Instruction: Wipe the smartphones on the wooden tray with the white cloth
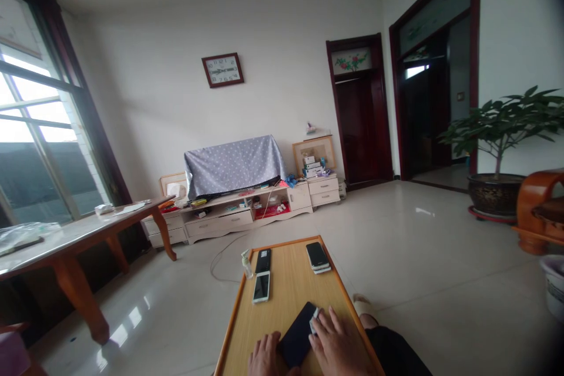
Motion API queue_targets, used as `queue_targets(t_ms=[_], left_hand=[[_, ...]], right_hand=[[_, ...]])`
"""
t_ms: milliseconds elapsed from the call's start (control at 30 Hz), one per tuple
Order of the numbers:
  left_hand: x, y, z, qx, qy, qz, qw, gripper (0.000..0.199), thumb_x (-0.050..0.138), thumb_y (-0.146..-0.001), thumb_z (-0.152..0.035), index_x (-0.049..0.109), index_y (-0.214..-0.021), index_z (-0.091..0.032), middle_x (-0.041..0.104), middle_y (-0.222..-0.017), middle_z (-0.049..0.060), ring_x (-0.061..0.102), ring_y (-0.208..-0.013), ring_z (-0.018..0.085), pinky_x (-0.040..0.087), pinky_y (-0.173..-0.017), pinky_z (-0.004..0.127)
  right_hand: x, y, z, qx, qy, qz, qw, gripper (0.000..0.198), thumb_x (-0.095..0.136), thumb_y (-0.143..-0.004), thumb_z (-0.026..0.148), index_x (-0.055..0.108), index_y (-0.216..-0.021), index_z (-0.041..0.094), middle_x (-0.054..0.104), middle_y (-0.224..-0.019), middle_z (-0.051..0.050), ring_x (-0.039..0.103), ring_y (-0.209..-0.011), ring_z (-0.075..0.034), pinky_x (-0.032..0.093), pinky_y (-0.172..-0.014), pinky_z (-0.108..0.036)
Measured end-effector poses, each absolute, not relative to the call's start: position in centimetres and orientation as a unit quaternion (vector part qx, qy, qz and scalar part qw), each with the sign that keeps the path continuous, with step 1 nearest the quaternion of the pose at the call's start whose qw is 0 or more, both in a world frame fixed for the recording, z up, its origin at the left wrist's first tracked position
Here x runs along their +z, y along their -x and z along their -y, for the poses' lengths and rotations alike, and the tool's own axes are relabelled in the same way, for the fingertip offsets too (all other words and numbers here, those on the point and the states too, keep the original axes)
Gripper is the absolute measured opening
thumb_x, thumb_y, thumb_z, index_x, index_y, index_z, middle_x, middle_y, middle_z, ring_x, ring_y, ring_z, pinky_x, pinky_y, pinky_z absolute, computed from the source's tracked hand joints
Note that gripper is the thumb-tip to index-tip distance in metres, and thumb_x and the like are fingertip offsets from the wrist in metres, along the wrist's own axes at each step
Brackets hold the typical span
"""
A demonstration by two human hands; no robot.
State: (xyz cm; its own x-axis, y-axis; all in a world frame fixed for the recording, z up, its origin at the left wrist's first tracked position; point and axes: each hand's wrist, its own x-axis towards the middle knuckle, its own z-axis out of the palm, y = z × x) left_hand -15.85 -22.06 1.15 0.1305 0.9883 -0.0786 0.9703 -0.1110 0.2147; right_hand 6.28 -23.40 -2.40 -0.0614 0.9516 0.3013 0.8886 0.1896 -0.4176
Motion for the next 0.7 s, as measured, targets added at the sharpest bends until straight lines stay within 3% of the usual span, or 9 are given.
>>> queue_targets(t_ms=[300,500,700], left_hand=[[1.7,15.6,23.5,0.091,-0.747,-0.652,0.089,0.068,0.059,-0.071,-0.048,0.055,-0.134,-0.023,0.061,-0.134,0.008,0.050,-0.128,0.028,0.037,-0.104,0.032],[2.8,15.5,24.2,0.066,-0.743,-0.659,0.102,0.060,0.052,-0.075,-0.032,0.052,-0.135,-0.027,0.058,-0.138,0.004,0.049,-0.128,0.022,0.033,-0.107,0.029],[2.1,15.6,23.9,0.078,-0.742,-0.659,0.096,0.063,0.057,-0.075,-0.046,0.054,-0.134,-0.025,0.059,-0.137,0.007,0.048,-0.129,0.026,0.034,-0.106,0.032]], right_hand=[[-1.1,-4.5,24.4,0.082,0.636,0.730,0.237,0.052,0.032,-0.100,0.058,0.057,-0.140,0.036,0.050,-0.151,-0.003,0.029,-0.147,-0.040,0.017,-0.117,-0.067],[-0.7,-0.8,25.4,0.165,0.522,0.810,0.208,0.046,0.036,-0.100,0.056,0.054,-0.140,0.042,0.054,-0.147,-0.001,0.033,-0.144,-0.040,0.018,-0.114,-0.072],[0.2,-3.2,24.8,0.111,0.598,0.759,0.234,0.045,0.028,-0.102,0.054,0.060,-0.133,0.045,0.057,-0.144,0.003,0.033,-0.145,-0.038,0.015,-0.113,-0.074]])
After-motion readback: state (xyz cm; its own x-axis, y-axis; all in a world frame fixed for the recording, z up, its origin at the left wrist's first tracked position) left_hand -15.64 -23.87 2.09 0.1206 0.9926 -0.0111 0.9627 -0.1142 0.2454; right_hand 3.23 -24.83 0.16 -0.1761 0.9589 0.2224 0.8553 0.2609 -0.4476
